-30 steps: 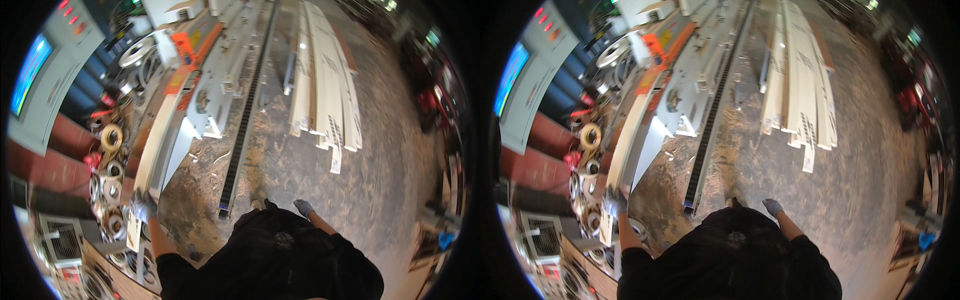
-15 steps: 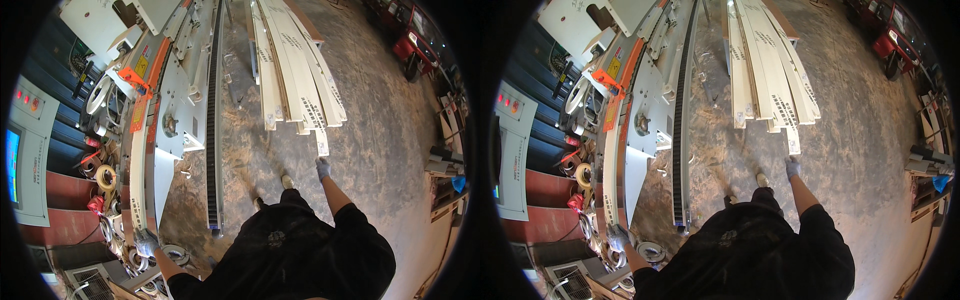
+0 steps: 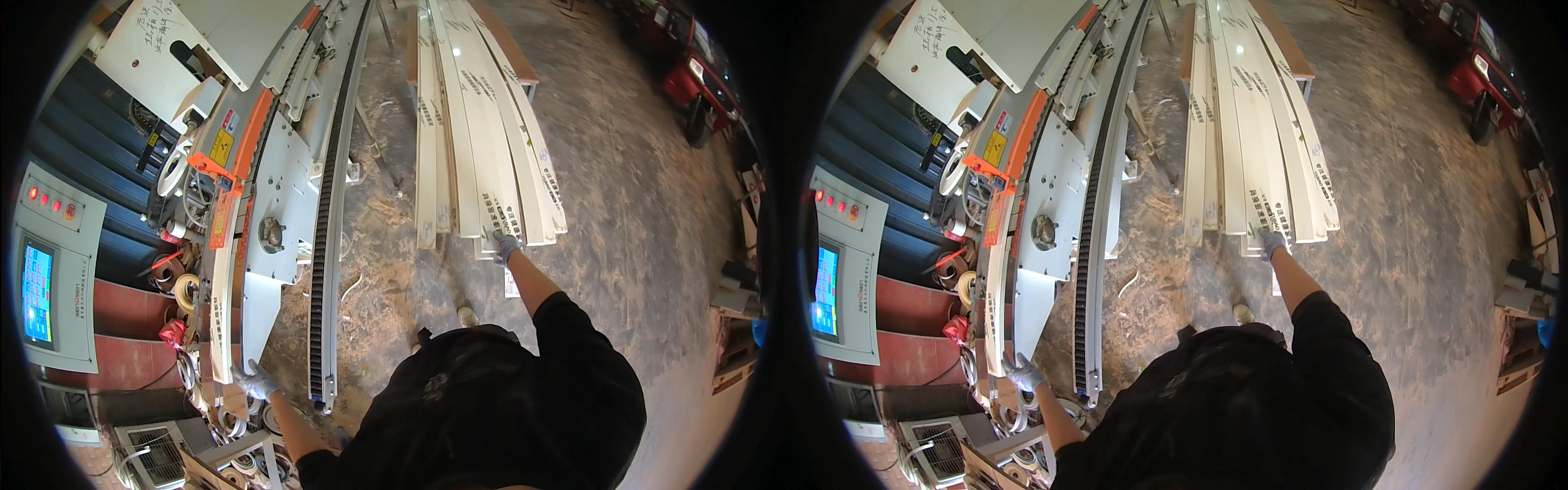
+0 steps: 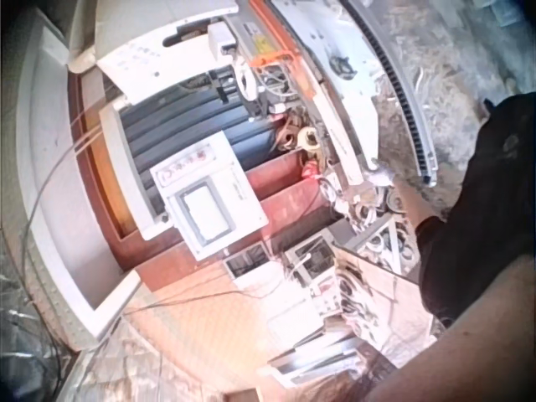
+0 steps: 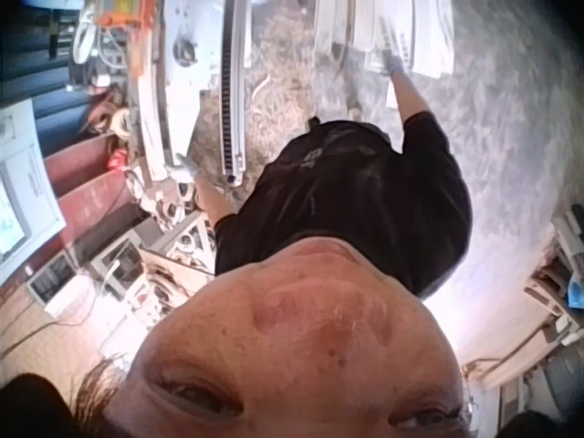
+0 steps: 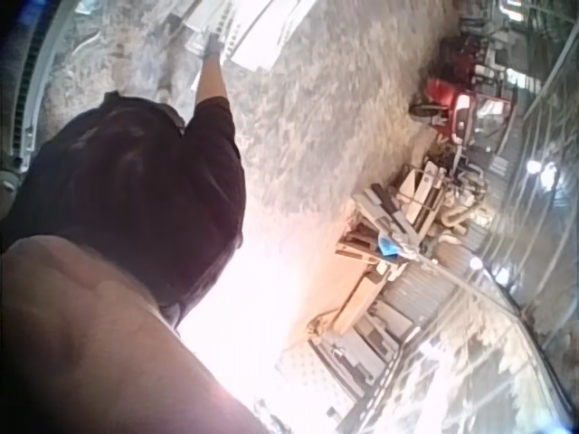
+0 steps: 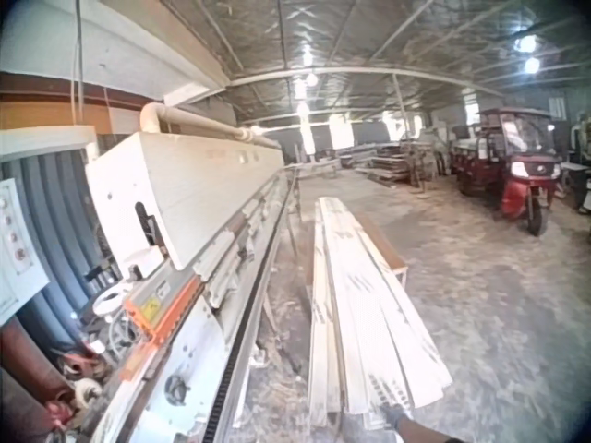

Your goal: The person repeatedly picks up long wooden planks and feeds them through a planer machine. After each pass, the person retrieves the plank and places it on a stack nearby. The cycle continues with multiple planks throughout the clip.

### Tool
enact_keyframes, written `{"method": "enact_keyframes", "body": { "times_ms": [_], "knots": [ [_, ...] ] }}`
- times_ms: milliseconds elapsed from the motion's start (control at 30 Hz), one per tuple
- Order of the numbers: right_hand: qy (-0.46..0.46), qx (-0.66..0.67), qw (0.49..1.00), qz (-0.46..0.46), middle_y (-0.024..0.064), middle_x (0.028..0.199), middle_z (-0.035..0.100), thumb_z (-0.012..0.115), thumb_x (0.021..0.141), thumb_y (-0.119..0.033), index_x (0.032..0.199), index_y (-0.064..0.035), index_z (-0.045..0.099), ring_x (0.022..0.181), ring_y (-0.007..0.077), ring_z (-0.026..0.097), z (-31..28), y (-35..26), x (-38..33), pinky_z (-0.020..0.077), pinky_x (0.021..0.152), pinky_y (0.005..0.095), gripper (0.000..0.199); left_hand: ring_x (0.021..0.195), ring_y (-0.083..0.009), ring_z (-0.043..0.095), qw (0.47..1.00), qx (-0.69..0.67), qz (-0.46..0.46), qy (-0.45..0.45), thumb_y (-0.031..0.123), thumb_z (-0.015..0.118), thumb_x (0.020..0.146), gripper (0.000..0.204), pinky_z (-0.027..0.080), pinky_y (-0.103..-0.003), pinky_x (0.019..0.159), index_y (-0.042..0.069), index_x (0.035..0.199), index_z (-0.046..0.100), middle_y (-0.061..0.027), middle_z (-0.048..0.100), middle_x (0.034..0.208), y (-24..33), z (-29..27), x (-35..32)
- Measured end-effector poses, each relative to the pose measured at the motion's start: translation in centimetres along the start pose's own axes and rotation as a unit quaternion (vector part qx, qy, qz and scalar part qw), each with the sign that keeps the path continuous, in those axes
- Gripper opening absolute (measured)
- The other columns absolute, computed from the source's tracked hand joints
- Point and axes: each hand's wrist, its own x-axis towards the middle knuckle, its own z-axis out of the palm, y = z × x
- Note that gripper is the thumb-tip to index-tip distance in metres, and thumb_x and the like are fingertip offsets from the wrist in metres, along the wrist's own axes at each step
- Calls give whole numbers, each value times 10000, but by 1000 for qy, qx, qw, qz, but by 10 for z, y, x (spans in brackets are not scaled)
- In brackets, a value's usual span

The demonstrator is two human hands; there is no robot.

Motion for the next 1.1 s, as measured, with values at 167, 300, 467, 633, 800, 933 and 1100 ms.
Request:
{"method": "enact_keyframes", "body": {
  "times_ms": [167, 300, 467, 633, 800, 933, 1100],
  "knots": [
    [-8, -1, 1000, -1, 63, 1131, 619, 720, 836, -430, 1202, -171, 562, 982, 283, 599, -5, 6, 14, 538, 730, 481, 476, 1217, -268, 536, 903, -426, 30, -40, 156, 619, 903, 449, 443, -387, 1085, 20, 1316, 506, -175, 560, 1317, 91, 21, -82],
    [-31, 28, 999, -7, 61, 1169, 600, 760, 823, -372, 1231, -145, 528, 996, 267, 597, -22, -4, -3, 545, 764, 470, 522, 1191, -247, 542, 906, -379, 134, -134, 176, 675, 883, 462, 415, -371, 1033, 12, 1294, 546, -124, 590, 1280, 164, 42, -164],
    [-133, 11, 991, -6, 86, 1170, 607, 783, 808, -350, 1237, -92, 519, 970, 264, 619, -44, -28, -78, 566, 784, 443, 566, 1209, -193, 525, 698, -475, 59, -532, 125, 577, 936, 448, 410, -329, 1030, 22, 1362, 481, -87, 570, 1290, 260, 63, -262],
    [-280, -50, 959, -19, 98, 1089, 668, 770, 835, -271, 1196, -22, 599, 954, 250, 654, -45, -8, -170, 572, 794, 411, 471, 1123, -182, 558, 512, -440, -115, -728, 361, 543, 962, 551, 503, -347, 882, 133, 1440, 390, -56, 555, 1288, 327, 42, -309],
    [-437, -231, 867, -67, 117, 1131, 670, 746, 863, -286, 1208, 39, 608, 1020, 181, 619, -42, 6, -209, 510, 904, 314, 494, 987, -188, 641, 483, -454, -110, -740, 257, 597, 933, 495, 527, -325, 851, 22, 1351, 478, -87, 633, 1160, 316, 30, -312],
    [-458, -353, 812, -86, 107, 1171, 641, 689, 902, -346, 1314, 0, 520, 1036, 186, 614, -13, 2, -207, 511, 906, 313, 565, 918, -174, 651, 559, -442, -138, -688, 244, 665, 897, 471, 535, -306, 785, -2, 1281, 547, -88, 678, 1048, 272, 16, -297],
    [-467, 15, 881, -79, 102, 1221, 618, 658, 910, -361, 1349, -43, 484, 1117, 227, 603, 57, -43, -181, 493, 985, 418, 569, 832, -92, 601, 566, -496, -133, -645, 194, 660, 896, 371, 470, -238, 718, 1, 1208, 604, -24, 666, 980, 200, -39, -259]
  ]
}}
